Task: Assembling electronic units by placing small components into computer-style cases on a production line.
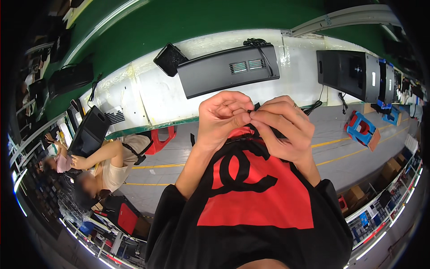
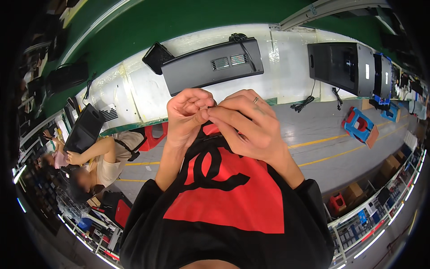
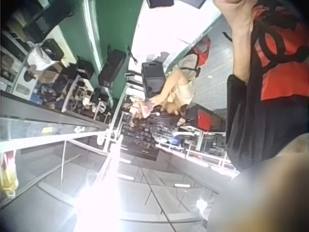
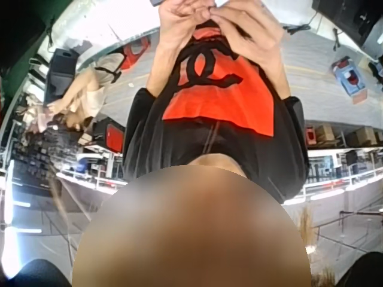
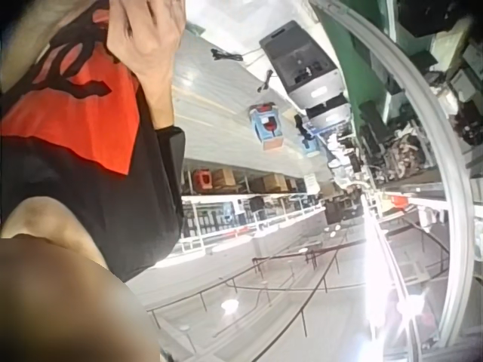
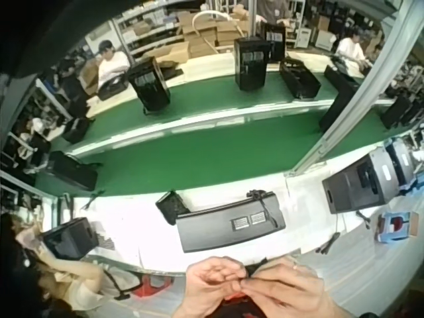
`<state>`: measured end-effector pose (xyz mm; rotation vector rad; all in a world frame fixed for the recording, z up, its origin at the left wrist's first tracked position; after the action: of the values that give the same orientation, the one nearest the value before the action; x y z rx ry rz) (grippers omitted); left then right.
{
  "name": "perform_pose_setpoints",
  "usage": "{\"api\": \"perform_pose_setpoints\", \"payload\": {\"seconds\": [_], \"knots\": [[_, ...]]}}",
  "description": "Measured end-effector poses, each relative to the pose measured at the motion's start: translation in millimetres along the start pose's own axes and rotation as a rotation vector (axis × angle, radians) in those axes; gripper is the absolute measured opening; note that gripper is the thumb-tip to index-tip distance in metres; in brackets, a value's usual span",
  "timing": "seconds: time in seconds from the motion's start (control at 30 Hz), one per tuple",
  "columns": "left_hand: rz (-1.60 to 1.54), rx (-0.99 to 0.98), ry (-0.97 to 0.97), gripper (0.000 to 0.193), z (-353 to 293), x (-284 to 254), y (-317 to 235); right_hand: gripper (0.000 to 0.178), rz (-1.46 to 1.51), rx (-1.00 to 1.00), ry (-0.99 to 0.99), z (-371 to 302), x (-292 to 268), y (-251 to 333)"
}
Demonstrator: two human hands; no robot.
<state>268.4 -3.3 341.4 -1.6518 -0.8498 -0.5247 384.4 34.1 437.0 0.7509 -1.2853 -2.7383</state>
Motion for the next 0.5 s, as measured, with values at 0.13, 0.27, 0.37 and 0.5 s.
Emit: {"api": "perform_pose_setpoints", "payload": {"seconds": [0.13, 0.27, 0.37, 0.5], "knots": [[0.054, -0.030, -0.024, 0.032, -1, -14, 7, 0.024, -0.035, 0.038, 0.073, -8, 4, -8], [0.085, -0.179, -0.055, 0.034, -1, -20, 23, 0.025, -0.047, 0.139, 0.135, -22, 9, -21], [0.086, -0.237, -0.072, 0.033, 2, -26, 35, 0.024, -0.059, 0.173, 0.136, -29, 15, -32], [0.065, -0.313, -0.147, 0.028, 12, -56, 68, 0.021, -0.207, 0.204, 0.114, -51, 20, -83]]}}
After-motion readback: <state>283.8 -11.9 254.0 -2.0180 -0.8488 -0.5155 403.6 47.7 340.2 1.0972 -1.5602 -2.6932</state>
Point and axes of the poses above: each hand's wrist, its own z-axis towards the middle knuckle, its own x-axis out of the palm, y = z × x, the point moved 8 cm from there along z, towards the middle knuckle, and after that the axes turned 6 degrees about -y, right-handed, at the moved point
